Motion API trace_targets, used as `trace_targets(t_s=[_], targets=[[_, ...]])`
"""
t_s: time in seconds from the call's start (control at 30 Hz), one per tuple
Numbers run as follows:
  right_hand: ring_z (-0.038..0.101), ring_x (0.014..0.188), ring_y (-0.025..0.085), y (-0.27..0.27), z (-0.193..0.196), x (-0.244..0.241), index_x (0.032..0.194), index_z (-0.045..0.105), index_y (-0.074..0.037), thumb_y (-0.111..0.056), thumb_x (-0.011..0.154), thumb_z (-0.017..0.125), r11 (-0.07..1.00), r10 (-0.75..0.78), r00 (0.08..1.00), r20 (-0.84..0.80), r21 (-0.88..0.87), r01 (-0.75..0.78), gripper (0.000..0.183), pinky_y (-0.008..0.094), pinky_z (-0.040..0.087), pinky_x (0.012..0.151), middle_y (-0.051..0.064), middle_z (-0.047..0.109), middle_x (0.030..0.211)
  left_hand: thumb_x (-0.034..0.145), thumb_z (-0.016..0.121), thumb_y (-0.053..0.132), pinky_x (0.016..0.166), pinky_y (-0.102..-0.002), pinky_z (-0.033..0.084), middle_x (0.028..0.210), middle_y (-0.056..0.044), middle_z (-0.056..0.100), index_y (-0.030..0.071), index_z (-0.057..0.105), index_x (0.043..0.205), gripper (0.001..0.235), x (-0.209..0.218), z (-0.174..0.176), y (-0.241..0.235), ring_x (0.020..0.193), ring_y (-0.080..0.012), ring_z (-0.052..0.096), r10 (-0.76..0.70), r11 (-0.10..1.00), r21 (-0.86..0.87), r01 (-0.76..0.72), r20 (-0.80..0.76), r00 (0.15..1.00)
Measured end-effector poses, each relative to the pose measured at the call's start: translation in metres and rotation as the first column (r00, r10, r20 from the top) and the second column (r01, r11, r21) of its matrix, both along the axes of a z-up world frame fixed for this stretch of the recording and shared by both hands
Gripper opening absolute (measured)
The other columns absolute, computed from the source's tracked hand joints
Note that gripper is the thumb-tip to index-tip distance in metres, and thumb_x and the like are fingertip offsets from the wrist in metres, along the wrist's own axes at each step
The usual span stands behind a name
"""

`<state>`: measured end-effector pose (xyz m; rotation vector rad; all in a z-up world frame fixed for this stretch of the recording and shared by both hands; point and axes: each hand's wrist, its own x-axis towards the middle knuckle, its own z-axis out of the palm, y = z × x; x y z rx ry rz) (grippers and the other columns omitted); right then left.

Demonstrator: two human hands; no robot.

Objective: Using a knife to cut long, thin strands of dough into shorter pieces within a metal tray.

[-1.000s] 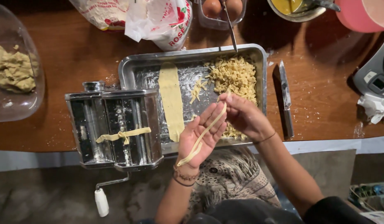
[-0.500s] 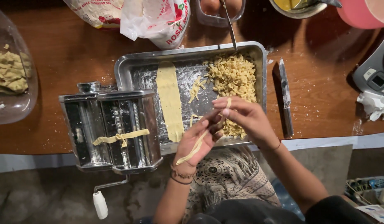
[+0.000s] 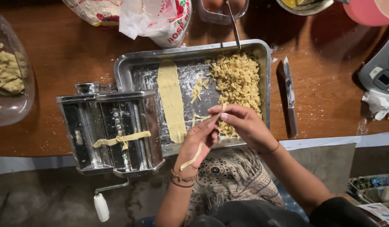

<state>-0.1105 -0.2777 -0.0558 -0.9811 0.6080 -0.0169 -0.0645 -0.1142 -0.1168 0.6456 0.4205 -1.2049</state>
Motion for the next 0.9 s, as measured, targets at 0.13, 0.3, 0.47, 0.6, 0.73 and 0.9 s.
trace_targets(t_s=[0.13,0.3,0.47,0.6,0.73,0.9], targets=[[0.064,0.1,0.021,0.0,-0.011,-0.005,0.123,0.067,0.007,-0.007,0.094,0.063,0.997,-0.026,0.997,-0.079,-0.069,0.02,0.033,0.032,0.049,0.089,0.017,0.072,0.108,0.098,0.062,0.013,0.065,-0.02,0.052,0.091,-0.003,0.065,-0.004,0.062,0.134,0.039,0.005,0.006,-0.001,0.073,-0.0077,0.06,0.015,0.997,0.08,-0.019,0.043,0.999],[0.067,0.101,0.023,-0.018,-0.018,-0.02,0.123,0.066,0.008,-0.005,0.097,0.06,0.981,-0.116,0.983,-0.144,-0.175,0.09,0.03,0.032,0.051,0.088,0.018,0.071,0.108,0.098,0.061,0.013,0.07,-0.022,0.051,0.095,-0.004,0.063,-0.003,0.056,0.142,0.047,0.009,0.001,0.002,0.078,-0.0082,0.057,0.027,0.981,0.189,-0.05,0.124,0.992],[0.068,0.097,0.021,-0.032,-0.024,-0.042,0.121,0.066,0.008,-0.003,0.097,0.059,0.967,-0.204,0.964,-0.171,-0.187,0.171,0.027,0.03,0.052,0.087,0.018,0.072,0.105,0.097,0.06,0.011,0.073,-0.025,0.05,0.093,-0.005,0.06,-0.003,0.053,0.144,0.049,0.015,-0.001,0.005,0.079,-0.0109,0.055,0.039,0.971,0.232,-0.063,0.109,0.993],[0.07,0.095,0.021,-0.042,-0.029,-0.056,0.122,0.065,0.007,-0.003,0.097,0.058,0.951,-0.275,0.937,-0.216,-0.201,0.233,0.027,0.031,0.054,0.085,0.019,0.073,0.103,0.098,0.06,0.012,0.074,-0.025,0.049,0.094,-0.005,0.06,-0.004,0.05,0.146,0.052,0.02,0.002,0.004,0.08,-0.0106,0.054,0.06,0.961,0.263,-0.085,0.104,0.993],[0.069,0.095,0.019,-0.05,-0.024,-0.065,0.119,0.067,0.005,-0.003,0.097,0.059,0.93,-0.32,0.919,-0.231,-0.261,0.258,0.025,0.031,0.054,0.088,0.016,0.073,0.101,0.098,0.058,0.013,0.072,-0.026,0.048,0.096,-0.005,0.059,-0.004,0.045,0.15,0.056,0.026,0.003,0.005,0.079,-0.0114,0.052,0.088,0.961,0.256,-0.102,0.067,0.994],[0.069,0.093,0.017,-0.069,-0.036,-0.089,0.116,0.074,-0.004,-0.009,0.095,0.067,0.836,-0.259,0.941,-0.216,-0.538,0.107,0.022,0.034,0.054,0.09,0.012,0.075,0.1,0.099,0.058,0.014,0.071,-0.026,0.048,0.098,-0.002,0.06,-0.004,0.043,0.15,0.056,0.029,-0.005,0.007,0.079,-0.0118,0.054,0.1,0.966,0.238,-0.1,0.015,0.995]])
